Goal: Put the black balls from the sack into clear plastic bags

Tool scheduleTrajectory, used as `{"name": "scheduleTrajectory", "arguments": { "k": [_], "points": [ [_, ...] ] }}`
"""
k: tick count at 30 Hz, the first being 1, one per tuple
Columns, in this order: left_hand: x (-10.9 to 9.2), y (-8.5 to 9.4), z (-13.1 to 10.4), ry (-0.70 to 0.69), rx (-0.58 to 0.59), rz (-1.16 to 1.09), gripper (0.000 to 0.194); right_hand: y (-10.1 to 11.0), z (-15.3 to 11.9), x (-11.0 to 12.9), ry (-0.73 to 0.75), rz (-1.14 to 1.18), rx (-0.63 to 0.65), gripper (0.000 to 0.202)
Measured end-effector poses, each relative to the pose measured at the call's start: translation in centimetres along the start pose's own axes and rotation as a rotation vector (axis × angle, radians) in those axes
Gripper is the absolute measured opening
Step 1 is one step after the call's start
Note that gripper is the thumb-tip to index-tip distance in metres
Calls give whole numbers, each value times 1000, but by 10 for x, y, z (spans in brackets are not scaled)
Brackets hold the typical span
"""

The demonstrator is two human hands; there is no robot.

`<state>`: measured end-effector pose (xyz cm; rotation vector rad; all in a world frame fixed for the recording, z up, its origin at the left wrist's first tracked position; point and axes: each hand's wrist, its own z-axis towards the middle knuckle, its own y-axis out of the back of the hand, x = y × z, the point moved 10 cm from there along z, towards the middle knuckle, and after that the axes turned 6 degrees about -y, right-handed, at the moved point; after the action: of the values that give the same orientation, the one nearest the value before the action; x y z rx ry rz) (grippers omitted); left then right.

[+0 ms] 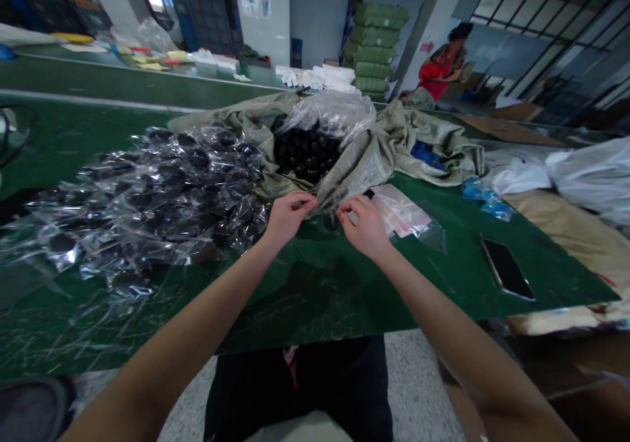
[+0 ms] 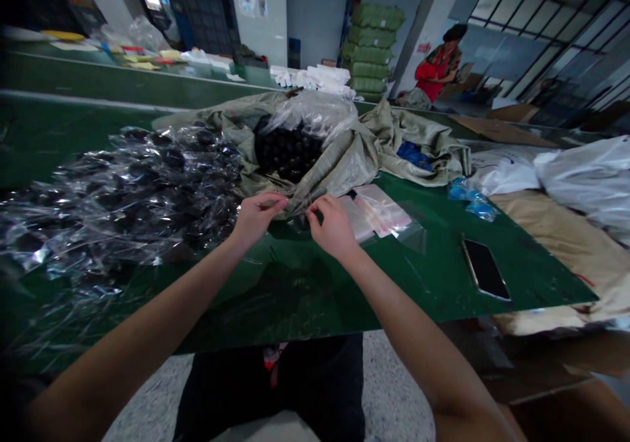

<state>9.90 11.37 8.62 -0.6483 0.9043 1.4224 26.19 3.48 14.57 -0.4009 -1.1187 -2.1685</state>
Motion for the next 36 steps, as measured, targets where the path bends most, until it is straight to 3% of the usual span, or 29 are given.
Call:
{"name": "scheduleTrajectory", "arguments": {
  "k": [3, 8, 12, 15, 23, 30, 33, 36],
  "points": [
    [0, -4, -4, -9, -27, 13, 16, -3, 4, -3, -11, 6, 27, 10],
    [16, 0, -6, 78, -101, 32, 16, -6, 11, -2, 5, 38, 102, 9],
    [22, 11, -6, 100, -135, 38, 17, -7, 10, -15, -54, 84, 120, 8],
    [19, 12, -8, 74, -96, 38, 17, -12, 5, -29, -124, 172, 119, 8],
    [13, -3, -19, 25, 35, 181, 17, -55, -3, -56, -246, 316, 152, 15],
    [35, 23, -18, 137, -97, 57, 16, -62, 4, -64, -277, 500, 105, 16],
    [45, 30, -15, 175, -131, 5, 16, -82, 5, -78, -392, 652, 155, 16],
    [56, 27, -16, 230, -88, -15, 16, -103, 0, -96, -546, 791, 156, 14]
  ]
}}
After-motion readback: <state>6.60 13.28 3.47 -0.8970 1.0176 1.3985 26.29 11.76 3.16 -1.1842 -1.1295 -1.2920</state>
